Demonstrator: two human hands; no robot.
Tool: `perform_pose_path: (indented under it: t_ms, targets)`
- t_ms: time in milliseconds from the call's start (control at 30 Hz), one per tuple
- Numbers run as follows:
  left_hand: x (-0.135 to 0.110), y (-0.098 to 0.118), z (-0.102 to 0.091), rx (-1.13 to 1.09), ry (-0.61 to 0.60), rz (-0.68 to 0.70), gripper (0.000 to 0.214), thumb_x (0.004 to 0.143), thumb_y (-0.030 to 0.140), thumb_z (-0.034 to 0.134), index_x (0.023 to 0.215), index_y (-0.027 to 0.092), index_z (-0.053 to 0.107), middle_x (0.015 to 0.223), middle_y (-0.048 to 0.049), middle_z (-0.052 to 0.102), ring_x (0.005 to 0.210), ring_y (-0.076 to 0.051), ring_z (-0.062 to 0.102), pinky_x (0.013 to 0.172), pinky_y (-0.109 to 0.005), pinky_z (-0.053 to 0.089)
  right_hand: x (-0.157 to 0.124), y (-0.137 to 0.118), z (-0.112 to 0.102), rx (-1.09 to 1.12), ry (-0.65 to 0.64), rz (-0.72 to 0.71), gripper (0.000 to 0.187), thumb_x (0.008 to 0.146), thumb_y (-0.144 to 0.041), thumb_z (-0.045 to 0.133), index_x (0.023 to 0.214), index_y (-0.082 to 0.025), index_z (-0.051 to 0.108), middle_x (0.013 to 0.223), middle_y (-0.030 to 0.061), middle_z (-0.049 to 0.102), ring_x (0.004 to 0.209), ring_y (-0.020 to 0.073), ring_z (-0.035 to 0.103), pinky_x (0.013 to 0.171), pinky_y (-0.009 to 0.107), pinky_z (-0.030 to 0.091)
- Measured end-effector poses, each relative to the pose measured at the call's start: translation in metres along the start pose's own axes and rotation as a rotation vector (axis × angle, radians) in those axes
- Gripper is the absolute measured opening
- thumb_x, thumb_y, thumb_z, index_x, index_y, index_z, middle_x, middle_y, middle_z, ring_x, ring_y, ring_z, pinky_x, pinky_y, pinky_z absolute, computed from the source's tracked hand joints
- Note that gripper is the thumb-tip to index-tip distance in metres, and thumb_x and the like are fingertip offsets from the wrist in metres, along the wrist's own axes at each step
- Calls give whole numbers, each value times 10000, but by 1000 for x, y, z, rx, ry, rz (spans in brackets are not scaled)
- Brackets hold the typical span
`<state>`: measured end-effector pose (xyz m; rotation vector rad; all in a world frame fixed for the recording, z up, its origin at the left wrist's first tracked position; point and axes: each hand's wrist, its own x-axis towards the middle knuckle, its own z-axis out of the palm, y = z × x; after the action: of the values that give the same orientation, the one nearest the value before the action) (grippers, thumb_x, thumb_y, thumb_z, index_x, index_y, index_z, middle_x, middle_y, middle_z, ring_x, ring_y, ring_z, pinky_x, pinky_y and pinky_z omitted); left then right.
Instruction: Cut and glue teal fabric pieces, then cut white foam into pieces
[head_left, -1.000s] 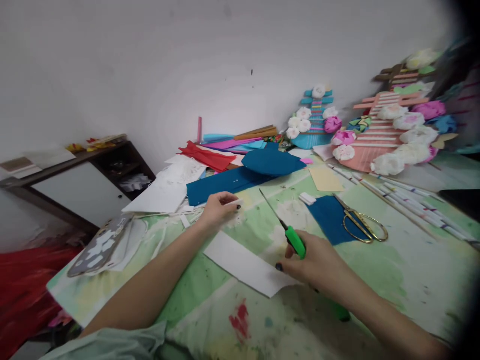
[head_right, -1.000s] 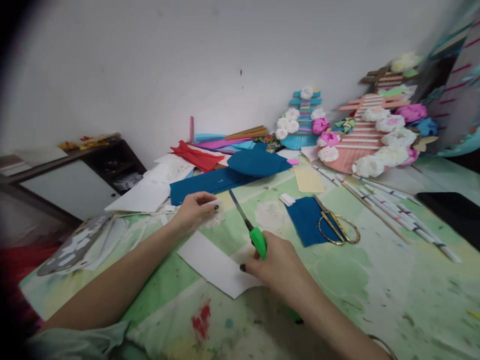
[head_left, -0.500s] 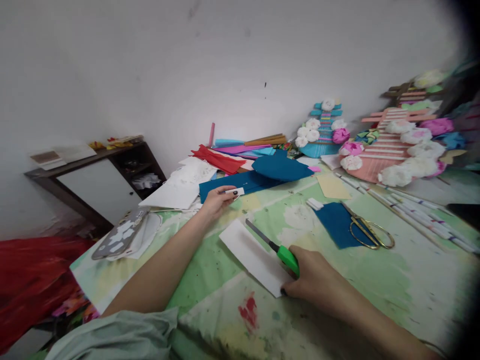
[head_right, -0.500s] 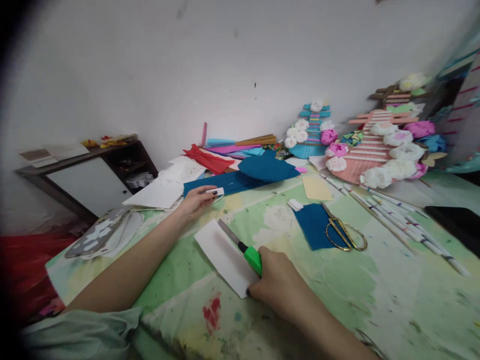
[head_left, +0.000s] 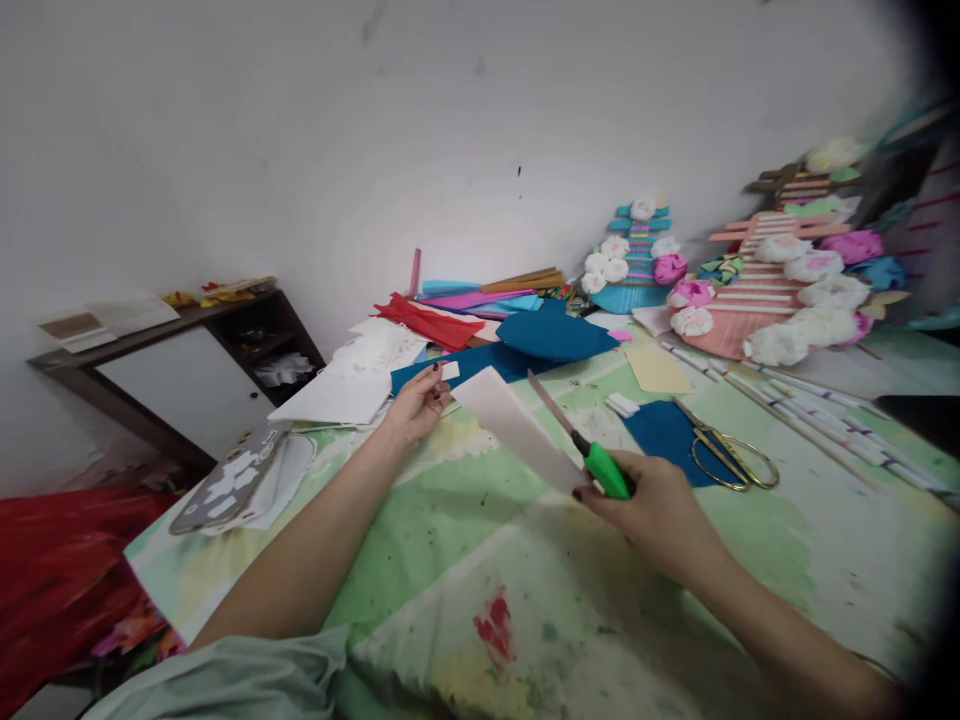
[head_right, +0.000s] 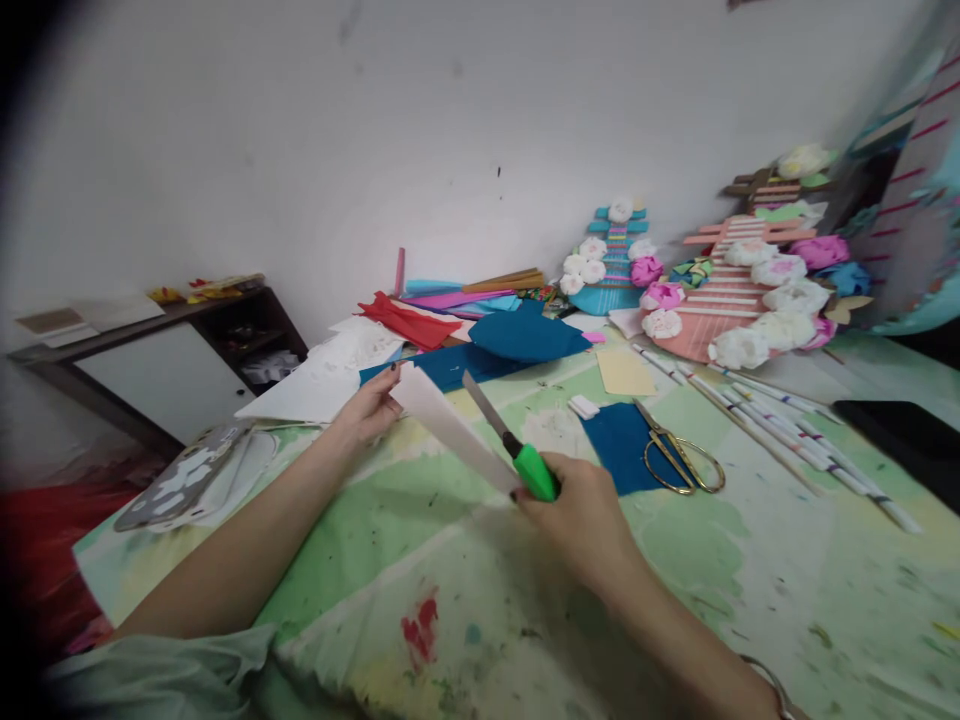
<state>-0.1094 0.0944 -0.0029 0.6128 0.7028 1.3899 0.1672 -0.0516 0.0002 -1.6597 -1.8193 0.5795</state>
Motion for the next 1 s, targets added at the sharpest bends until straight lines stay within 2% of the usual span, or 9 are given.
perform_pose_path:
  t_ms: [100, 200, 333, 400, 467, 600, 733, 833, 1000]
  targets:
    - [-7, 1, 8, -9, -76, 14, 100, 858, 75, 578, 927, 123, 633, 582, 40, 510, 498, -31, 497, 504, -119, 444, 6, 11, -8, -232, 303, -101, 155, 719, -253, 556, 778, -198, 689, 539, 13, 561, 534, 186, 537, 546, 281, 307]
    - [-15, -1, 18, 13, -117, -1, 70, 857, 84, 591, 898, 119, 636, 617, 28, 521, 518, -26, 502, 519, -111, 453, 12, 19, -13, -251, 441, -82, 208, 737, -261, 551, 863, -188, 699, 561, 34, 607, 545, 215, 576, 568, 303, 354]
    - [-21, -8, 25, 68, -120, -20, 87, 802, 58, 648, 768, 127, 607, 665, 10, 586, 548, -33, 551, 561, -119, 490, 20, 23, -15, 251, 418, 24, 270, 770, -268, 560, 1009, -176, 646, 552, 5, 642, 540, 199, 633, 594, 306, 462]
    - [-24, -12, 27, 100, -128, -39, 111, 764, 35, 672, 780, 130, 616, 697, -1, 621, 585, -54, 598, 587, -141, 513, 23, 24, -15, 536, 403, 72, 308, 801, -330, 579, 1058, -165, 619, 506, -11, 624, 474, 184, 614, 533, 297, 484]
    - [-27, -16, 29, 126, -142, -62, 141, 723, 30, 705, 791, 130, 631, 687, 2, 627, 600, -75, 628, 594, -157, 522, 27, 26, -14, 689, 437, 96, 351, 787, -391, 636, 1044, -153, 621, 478, -16, 607, 419, 168, 580, 459, 277, 469]
    - [-36, -25, 34, 175, -170, -137, 202, 637, 92, 796, 767, 119, 644, 682, -27, 647, 655, -156, 679, 550, -201, 516, 32, 31, -13, 831, 549, 117, 364, 692, -372, 757, 955, -145, 646, 589, 8, 650, 520, 166, 647, 487, 253, 502]
    - [-44, -36, 40, 186, -203, -230, 260, 585, 138, 846, 743, 129, 641, 923, -94, 701, 898, -229, 687, 755, -307, 544, 34, 35, -10, 905, 610, 128, 339, 652, -333, 797, 902, -159, 648, 667, 2, 651, 595, 172, 679, 515, 251, 520]
    - [-47, -43, 41, 207, -204, -221, 260, 592, 159, 846, 753, 135, 643, 1066, -104, 677, 929, -203, 659, 825, -344, 525, 34, 38, -7, 957, 662, 134, 326, 627, -302, 814, 868, -175, 636, 714, -6, 649, 631, 169, 687, 524, 245, 515]
    - [-52, -52, 43, 284, -207, -156, 295, 559, 193, 867, 744, 131, 646, 959, -56, 674, 856, -172, 650, 804, -361, 548, 35, 40, -5, 1045, 669, 125, 312, 604, -276, 825, 821, -185, 620, 767, -11, 633, 709, 174, 696, 599, 254, 520]
